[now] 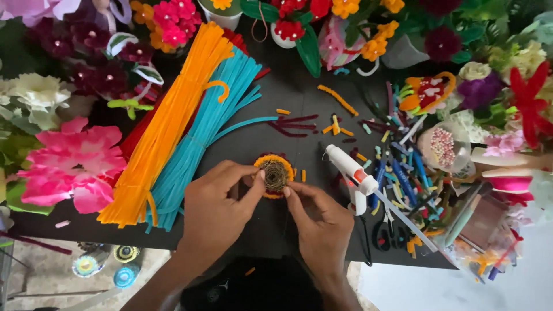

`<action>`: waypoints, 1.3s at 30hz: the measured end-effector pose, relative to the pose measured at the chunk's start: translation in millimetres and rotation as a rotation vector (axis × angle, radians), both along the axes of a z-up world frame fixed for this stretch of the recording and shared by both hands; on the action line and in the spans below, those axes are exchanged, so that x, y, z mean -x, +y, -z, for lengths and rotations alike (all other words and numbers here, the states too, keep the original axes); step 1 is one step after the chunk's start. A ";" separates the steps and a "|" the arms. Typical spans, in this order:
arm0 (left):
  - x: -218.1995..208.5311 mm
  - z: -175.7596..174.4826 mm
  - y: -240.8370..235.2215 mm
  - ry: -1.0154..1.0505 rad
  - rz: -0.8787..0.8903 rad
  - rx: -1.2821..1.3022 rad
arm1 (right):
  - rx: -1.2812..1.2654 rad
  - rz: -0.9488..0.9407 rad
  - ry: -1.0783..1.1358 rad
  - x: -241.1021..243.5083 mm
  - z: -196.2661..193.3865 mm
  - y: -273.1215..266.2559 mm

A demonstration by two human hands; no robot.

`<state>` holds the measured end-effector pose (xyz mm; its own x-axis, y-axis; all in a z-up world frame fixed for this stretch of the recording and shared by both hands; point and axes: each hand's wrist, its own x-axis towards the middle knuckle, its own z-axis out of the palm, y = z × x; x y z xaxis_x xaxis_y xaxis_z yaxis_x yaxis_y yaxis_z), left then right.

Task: The person assembles a small circular craft by cutting and bending pipe cleaners, then attaching them to a coiled base using a hot glue gun. The person repeatedly applies glue and presses pipe cleaner pieces into place around the edge of the craft.

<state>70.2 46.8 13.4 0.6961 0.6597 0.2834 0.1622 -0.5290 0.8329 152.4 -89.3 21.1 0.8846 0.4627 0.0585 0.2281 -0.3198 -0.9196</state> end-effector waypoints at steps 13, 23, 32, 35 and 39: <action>0.8 27.0 -4.1 0.013 -0.051 -0.340 | 0.063 -0.195 -0.326 -6.3 1.2 1.8; 6.9 34.1 -6.1 0.031 -0.020 -0.368 | 0.169 -0.306 -0.483 -12.4 4.5 0.1; 8.0 30.5 -6.7 -0.032 -0.035 -0.303 | 0.235 -0.193 -0.396 -11.8 -3.3 3.9; 9.7 35.2 -8.3 -0.020 -0.023 -0.299 | 0.238 -0.211 -0.415 -12.1 -1.4 2.6; 9.8 33.6 -8.9 0.014 -0.031 -0.370 | 0.258 -0.219 -0.462 -13.2 -0.5 3.0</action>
